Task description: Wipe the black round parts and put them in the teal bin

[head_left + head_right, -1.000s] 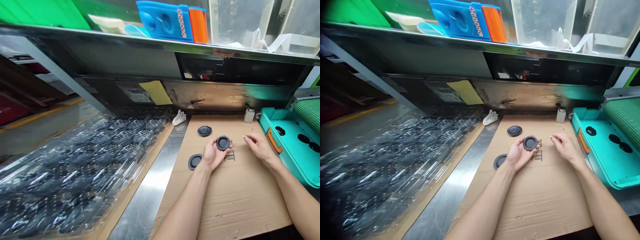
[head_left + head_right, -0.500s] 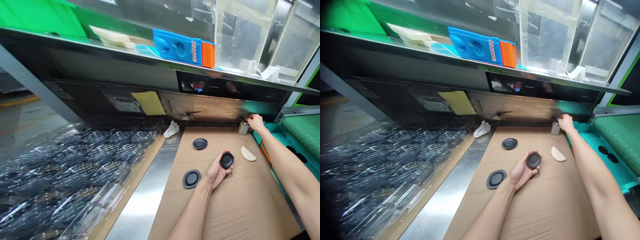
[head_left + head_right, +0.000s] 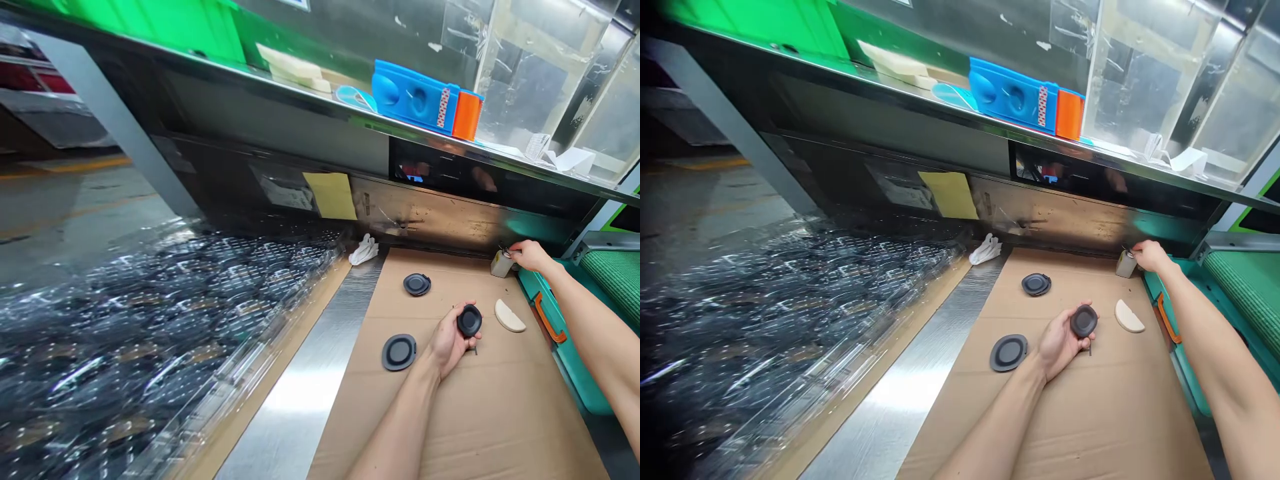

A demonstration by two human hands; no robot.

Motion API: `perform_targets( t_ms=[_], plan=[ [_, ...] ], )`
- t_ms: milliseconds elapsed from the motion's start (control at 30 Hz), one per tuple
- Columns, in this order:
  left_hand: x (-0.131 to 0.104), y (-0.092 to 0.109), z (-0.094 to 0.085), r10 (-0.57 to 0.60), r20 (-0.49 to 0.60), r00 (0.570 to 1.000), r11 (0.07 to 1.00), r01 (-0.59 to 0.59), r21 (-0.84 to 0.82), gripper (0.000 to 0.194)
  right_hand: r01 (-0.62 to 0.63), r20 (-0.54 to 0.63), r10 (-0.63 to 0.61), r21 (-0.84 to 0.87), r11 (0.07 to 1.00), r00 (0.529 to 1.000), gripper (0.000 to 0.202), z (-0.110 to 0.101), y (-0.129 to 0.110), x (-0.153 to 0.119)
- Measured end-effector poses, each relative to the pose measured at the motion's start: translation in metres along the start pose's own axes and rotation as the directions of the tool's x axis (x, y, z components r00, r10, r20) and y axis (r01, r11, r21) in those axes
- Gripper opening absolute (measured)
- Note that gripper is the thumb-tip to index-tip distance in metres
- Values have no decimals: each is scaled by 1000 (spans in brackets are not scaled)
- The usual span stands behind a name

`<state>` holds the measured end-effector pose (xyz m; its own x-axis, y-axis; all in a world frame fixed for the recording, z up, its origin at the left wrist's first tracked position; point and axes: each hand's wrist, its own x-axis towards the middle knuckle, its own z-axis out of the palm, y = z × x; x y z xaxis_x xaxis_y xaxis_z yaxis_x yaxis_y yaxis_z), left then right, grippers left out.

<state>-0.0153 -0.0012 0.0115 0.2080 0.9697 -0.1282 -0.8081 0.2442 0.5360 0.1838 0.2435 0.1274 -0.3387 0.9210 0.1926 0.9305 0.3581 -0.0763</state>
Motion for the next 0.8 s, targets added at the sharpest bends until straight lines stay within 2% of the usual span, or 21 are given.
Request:
perform_targets(
  t_ms=[200, 600, 700, 800],
  plan=[
    [-1, 3, 1, -12, 13, 1000, 997, 13, -71, 37, -6, 6, 7, -27, 1000, 1000, 34, -1, 1, -2],
    [-3, 5, 2, -47, 45, 998, 998, 49, -50, 41, -100, -1, 100, 42, 994, 995, 33, -1, -5, -6],
    [-4, 5, 5, -41, 24, 999, 999, 42, -30, 44, -105, -60, 111, 97, 990, 992, 31, -6, -9, -10],
    [-4, 7, 5, -34, -5, 999, 999, 34, -35, 50, -109, -194, 145, 184, 977, 970, 40, -10, -21, -25]
  ],
)
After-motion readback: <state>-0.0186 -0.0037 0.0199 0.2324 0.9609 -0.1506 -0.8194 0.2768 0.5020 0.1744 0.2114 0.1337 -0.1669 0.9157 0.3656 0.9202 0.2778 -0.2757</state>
